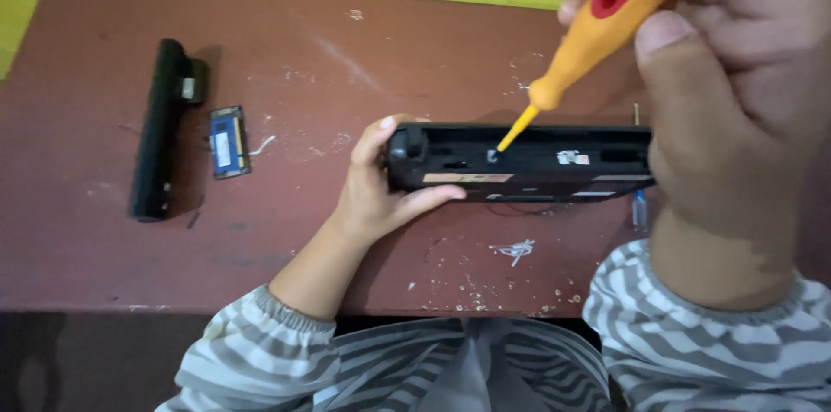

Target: Removing a keyboard from a laptop using a screwdriver to pry it loose.

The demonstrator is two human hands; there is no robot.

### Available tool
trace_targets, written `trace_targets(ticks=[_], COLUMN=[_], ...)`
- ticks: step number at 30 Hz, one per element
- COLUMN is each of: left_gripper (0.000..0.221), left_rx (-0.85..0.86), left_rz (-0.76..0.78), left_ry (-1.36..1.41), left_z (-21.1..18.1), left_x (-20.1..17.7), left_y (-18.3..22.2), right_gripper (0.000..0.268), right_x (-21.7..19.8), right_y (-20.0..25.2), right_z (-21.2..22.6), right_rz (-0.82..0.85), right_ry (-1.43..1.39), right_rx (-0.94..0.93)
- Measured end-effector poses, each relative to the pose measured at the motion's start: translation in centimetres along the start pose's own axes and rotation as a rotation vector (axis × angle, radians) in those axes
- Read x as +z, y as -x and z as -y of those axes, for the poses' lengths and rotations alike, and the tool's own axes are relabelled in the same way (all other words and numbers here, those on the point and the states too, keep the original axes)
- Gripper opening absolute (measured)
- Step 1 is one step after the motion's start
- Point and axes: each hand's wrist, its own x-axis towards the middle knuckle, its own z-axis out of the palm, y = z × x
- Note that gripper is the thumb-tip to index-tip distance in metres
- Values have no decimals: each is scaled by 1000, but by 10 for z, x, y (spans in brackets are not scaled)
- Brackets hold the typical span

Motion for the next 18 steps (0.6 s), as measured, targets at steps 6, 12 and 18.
trace_targets(ticks=[6,12,18], left_gripper=[112,112,111], left_rx=[17,34,25], left_rz=[9,14,18], left_ry=[-40,-39,-13], left_z=[-4,-2,-3], left_x=[-2,-2,-1], left_y=[-5,-4,-5], right_gripper=[30,33,28], right_x=[0,3,4], right_y=[1,-7,-1], right_z=[-9,6,-8], right_rz=[-68,64,-15], right_ry=[-46,-68,-83], right_rx=[-56,-63,-7])
